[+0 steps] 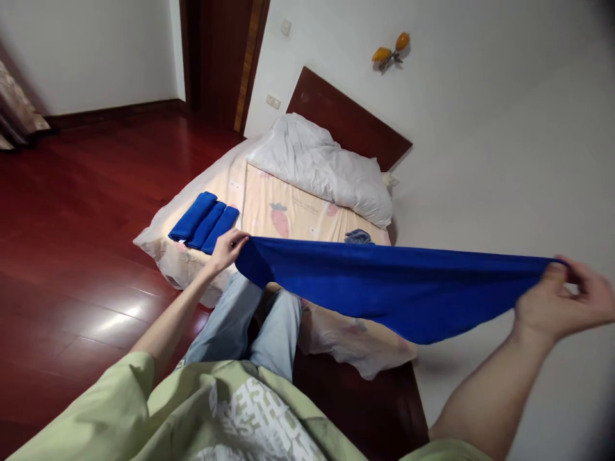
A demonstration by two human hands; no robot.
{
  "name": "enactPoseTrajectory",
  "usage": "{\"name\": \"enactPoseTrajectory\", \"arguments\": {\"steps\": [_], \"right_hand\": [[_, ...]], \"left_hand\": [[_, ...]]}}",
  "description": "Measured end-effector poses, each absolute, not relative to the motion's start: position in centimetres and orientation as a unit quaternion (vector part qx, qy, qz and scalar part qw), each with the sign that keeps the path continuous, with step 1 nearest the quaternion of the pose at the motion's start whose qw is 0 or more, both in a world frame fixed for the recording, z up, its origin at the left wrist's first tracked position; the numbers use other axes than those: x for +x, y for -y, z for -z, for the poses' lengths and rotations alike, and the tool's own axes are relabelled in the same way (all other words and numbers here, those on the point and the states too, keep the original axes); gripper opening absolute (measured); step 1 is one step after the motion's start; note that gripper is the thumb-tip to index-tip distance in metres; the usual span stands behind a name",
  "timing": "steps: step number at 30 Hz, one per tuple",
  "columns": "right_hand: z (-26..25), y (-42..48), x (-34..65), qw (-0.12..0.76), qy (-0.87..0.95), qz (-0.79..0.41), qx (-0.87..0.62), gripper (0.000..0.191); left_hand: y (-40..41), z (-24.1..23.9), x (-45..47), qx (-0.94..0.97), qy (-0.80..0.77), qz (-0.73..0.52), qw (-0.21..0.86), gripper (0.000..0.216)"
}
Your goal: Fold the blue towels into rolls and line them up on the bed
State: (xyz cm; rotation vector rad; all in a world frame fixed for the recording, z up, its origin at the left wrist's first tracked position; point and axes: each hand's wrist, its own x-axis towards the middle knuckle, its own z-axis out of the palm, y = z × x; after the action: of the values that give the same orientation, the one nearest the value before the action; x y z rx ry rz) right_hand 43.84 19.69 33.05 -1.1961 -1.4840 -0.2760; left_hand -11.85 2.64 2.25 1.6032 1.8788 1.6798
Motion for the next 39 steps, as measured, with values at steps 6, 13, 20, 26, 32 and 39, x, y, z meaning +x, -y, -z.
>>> {"name": "enactPoseTrajectory", "arguments": {"steps": [6, 13, 20, 26, 32, 39], "right_hand": [[-27.6, -24.1, 46.0, 0.568, 0.645, 0.082, -0.505, 0.014], [-24.2, -25.1, 46.5, 0.537, 0.609, 0.009, -0.584, 0.007], [-24.3, -23.7, 46.2, 0.565, 0.58, -0.072, -0.583, 0.008], [-23.9, -22.8, 47.1, 0.563, 0.569, -0.051, -0.597, 0.014], [-22.5, -22.6, 48.0, 0.578, 0.545, -0.088, -0.601, 0.007], [-20.2, -23.3, 48.5, 0.577, 0.54, -0.152, -0.594, 0.007]], "left_hand": [[-4.2, -8.5, -17.1, 0.542, -0.641, -0.543, -0.023, 0.03], [-6.3, -14.5, -21.3, 0.678, -0.566, -0.465, -0.054, 0.031], [-7.5, -16.7, -23.6, 0.72, -0.58, -0.363, -0.115, 0.042], [-8.2, -19.3, -22.6, 0.622, -0.632, -0.414, -0.205, 0.038], [-9.2, -21.6, -22.0, 0.604, -0.619, -0.478, -0.155, 0.031], [-11.0, -21.4, -22.3, 0.573, -0.651, -0.487, -0.097, 0.028]]}}
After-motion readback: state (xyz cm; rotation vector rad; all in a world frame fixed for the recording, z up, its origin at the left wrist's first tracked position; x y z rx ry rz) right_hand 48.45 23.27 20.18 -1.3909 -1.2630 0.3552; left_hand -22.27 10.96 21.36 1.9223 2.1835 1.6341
